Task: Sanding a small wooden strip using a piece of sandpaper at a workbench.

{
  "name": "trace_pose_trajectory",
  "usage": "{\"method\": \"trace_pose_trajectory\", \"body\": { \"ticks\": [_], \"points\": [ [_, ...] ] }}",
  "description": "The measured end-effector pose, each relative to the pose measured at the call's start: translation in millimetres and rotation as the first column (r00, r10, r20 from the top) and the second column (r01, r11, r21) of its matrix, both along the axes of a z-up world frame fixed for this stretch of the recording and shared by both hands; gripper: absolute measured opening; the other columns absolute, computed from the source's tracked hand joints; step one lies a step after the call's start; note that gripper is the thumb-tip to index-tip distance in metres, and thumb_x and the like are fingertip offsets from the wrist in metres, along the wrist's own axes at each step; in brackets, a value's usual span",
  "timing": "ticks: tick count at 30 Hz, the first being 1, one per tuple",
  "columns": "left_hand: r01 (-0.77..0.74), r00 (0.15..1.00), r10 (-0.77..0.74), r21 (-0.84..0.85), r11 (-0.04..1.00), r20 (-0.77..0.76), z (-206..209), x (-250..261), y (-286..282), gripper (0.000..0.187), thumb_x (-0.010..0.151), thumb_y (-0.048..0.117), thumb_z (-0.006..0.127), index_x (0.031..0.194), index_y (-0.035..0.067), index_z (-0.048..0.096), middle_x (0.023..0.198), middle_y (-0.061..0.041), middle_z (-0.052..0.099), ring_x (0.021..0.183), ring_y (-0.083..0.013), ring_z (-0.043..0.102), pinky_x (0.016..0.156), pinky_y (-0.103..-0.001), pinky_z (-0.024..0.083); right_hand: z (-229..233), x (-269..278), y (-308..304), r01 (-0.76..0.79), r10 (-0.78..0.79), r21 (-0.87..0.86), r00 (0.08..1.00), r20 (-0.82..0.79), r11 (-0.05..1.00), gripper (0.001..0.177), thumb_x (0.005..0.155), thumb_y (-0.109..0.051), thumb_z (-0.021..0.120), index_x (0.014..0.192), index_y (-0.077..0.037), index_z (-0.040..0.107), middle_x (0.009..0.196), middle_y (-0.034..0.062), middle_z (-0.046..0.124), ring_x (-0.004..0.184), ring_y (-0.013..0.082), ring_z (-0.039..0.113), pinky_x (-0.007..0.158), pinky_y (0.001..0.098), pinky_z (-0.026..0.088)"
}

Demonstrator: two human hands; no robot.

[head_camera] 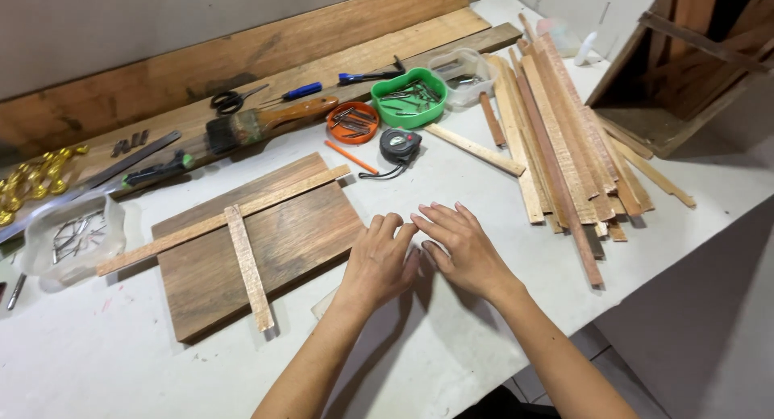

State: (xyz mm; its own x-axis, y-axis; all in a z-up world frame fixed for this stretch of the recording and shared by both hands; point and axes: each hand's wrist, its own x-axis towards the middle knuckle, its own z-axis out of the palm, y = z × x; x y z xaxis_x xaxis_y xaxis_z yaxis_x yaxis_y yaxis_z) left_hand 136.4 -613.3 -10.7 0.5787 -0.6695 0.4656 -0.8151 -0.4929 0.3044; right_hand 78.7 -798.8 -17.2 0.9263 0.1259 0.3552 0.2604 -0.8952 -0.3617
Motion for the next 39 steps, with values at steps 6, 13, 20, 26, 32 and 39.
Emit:
{"method": "trace_pose_trajectory", "body": {
  "ticks": [6,13,20,26,32,39],
  "points": [
    [0.119,0.989,-0.115,-0.029,0.993,0.094,20.2,28.4,-61.0,0.044,0.078,0.011,0.074,0.119,0.006,0.062,0.110,-0.012,0.059,0.101,-0.0310,0.058,0.075,-0.045,0.047,13.8,3.9,-57.7,0.095,-0.096,0.016,0.991,0.092,0.995,0.050,0.090,-0.014,0.068,0.140,-0.015,0.062,0.147,0.0096,0.058,0.141,0.0279,0.048,0.120,0.0517,0.028],
    [0.221,0.968,-0.216,-0.020,0.975,0.127,36.9,62.3,-149.4,0.041,0.078,0.008,0.072,0.118,0.007,0.063,0.106,-0.010,0.060,0.100,-0.0305,0.058,0.076,-0.045,0.048,31.2,14.3,-129.6,0.243,-0.249,0.055,0.956,0.154,0.968,0.043,0.092,-0.018,0.069,0.135,-0.016,0.066,0.143,0.0062,0.063,0.139,0.0243,0.051,0.122,0.0487,0.029],
    [0.323,0.945,-0.323,-0.005,0.946,0.049,33.1,96.8,-239.3,0.045,0.076,0.006,0.073,0.120,0.008,0.063,0.105,-0.013,0.059,0.100,-0.0344,0.058,0.082,-0.047,0.052,26.6,34.3,-204.7,0.368,-0.364,-0.001,0.919,0.152,0.930,0.048,0.088,-0.012,0.068,0.136,-0.014,0.066,0.145,0.0088,0.060,0.139,0.0253,0.050,0.121,0.0455,0.029],
    [0.312,0.950,-0.310,0.101,0.945,-0.036,8.7,115.5,-293.5,0.054,0.072,0.004,0.073,0.125,0.005,0.062,0.112,-0.015,0.059,0.101,-0.0367,0.060,0.083,-0.046,0.055,-1.4,50.3,-250.6,0.493,-0.493,-0.015,0.870,0.024,0.870,0.048,0.091,-0.018,0.068,0.139,-0.018,0.063,0.151,0.0069,0.055,0.145,0.0235,0.044,0.123,0.0426,0.029],
    [0.119,0.991,-0.134,0.387,0.914,0.011,0.5,114.8,-313.5,0.041,0.082,0.016,0.076,0.119,0.005,0.062,0.114,-0.019,0.061,0.107,-0.0407,0.060,0.087,-0.048,0.054,-2.7,51.4,-258.7,0.592,-0.628,-0.209,0.748,-0.215,0.778,0.062,0.087,-0.046,0.072,0.143,-0.025,0.058,0.158,0.0012,0.040,0.149,0.0190,0.029,0.122,0.0498,0.023],
    [0.199,0.978,-0.182,0.202,0.959,-0.102,-20.0,111.5,-326.6,0.049,0.078,0.009,0.076,0.122,-0.001,0.059,0.125,-0.022,0.058,0.111,-0.0436,0.057,0.094,-0.049,0.052,-22.8,48.0,-276.1,0.578,-0.588,-0.111,0.784,-0.200,0.808,0.063,0.083,-0.044,0.077,0.140,-0.023,0.061,0.159,-0.0013,0.041,0.150,0.0177,0.030,0.123,0.0449,0.032]
  ]
}}
